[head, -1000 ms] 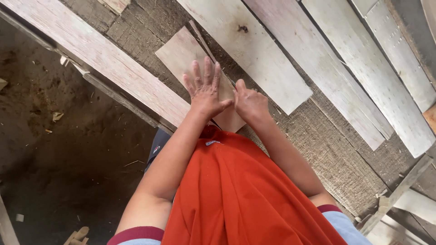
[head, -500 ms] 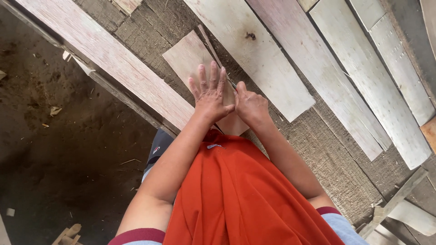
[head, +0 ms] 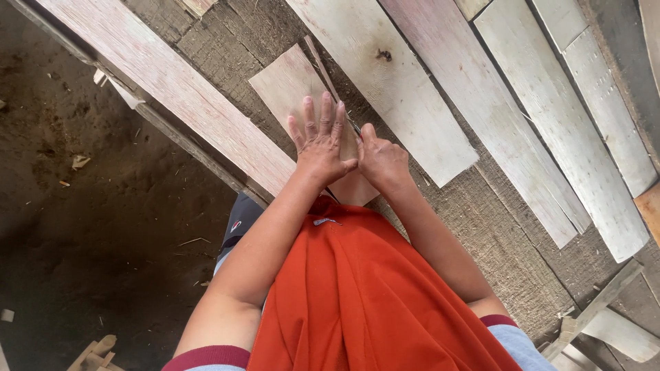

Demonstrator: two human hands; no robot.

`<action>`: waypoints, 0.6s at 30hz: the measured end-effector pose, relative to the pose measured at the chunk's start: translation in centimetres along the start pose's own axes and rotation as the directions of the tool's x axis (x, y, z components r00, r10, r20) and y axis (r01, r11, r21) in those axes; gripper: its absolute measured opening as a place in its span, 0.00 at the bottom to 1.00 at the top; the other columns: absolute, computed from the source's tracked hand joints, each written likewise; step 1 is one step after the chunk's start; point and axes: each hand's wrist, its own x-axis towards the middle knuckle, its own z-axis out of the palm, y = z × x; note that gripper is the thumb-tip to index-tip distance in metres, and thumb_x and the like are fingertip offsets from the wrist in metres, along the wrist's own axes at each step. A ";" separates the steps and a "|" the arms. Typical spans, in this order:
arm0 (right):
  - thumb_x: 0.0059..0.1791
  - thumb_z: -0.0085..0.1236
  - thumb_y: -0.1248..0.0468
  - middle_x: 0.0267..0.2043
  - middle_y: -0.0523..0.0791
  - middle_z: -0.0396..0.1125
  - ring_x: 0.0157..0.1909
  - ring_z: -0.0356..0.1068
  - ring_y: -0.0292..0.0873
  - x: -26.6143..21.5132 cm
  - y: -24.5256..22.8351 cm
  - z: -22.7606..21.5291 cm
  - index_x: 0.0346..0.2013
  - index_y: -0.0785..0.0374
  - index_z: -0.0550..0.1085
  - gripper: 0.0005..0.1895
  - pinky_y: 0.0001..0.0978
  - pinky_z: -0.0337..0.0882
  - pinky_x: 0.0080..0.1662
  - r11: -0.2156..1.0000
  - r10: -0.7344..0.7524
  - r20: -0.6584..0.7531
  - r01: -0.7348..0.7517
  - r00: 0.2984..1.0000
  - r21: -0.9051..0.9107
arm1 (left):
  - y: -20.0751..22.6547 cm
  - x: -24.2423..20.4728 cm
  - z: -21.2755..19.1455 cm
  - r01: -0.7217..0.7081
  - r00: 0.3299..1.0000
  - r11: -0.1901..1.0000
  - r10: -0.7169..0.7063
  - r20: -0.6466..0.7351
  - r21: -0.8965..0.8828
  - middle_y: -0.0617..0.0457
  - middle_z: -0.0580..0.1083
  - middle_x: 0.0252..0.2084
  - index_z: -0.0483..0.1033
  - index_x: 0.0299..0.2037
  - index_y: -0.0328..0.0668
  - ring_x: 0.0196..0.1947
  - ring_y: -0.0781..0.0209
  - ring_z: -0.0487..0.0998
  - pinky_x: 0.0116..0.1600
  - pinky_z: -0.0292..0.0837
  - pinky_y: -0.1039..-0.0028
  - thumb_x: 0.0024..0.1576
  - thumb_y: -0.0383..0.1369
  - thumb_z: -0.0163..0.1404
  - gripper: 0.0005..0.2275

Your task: The person scrapes the surface of several wooden planks using a red utility knife. They hold each plank steady with one hand while scraping along its length with the other, then set the plank aside and pick up the next one.

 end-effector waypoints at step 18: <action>0.58 0.30 0.50 0.32 0.62 0.73 0.39 0.75 0.73 0.0 -0.1 -0.1 0.47 0.56 0.59 0.15 0.66 0.73 0.44 1.000 -0.011 -0.004 0.011 1.000 0.005 | 0.0 0.0 0.2 -0.001 1.000 1.000 0.001 -0.015 -0.012 0.48 0.28 0.80 0.37 0.79 0.52 0.76 0.32 0.20 0.70 0.20 0.26 0.45 0.53 0.61 0.55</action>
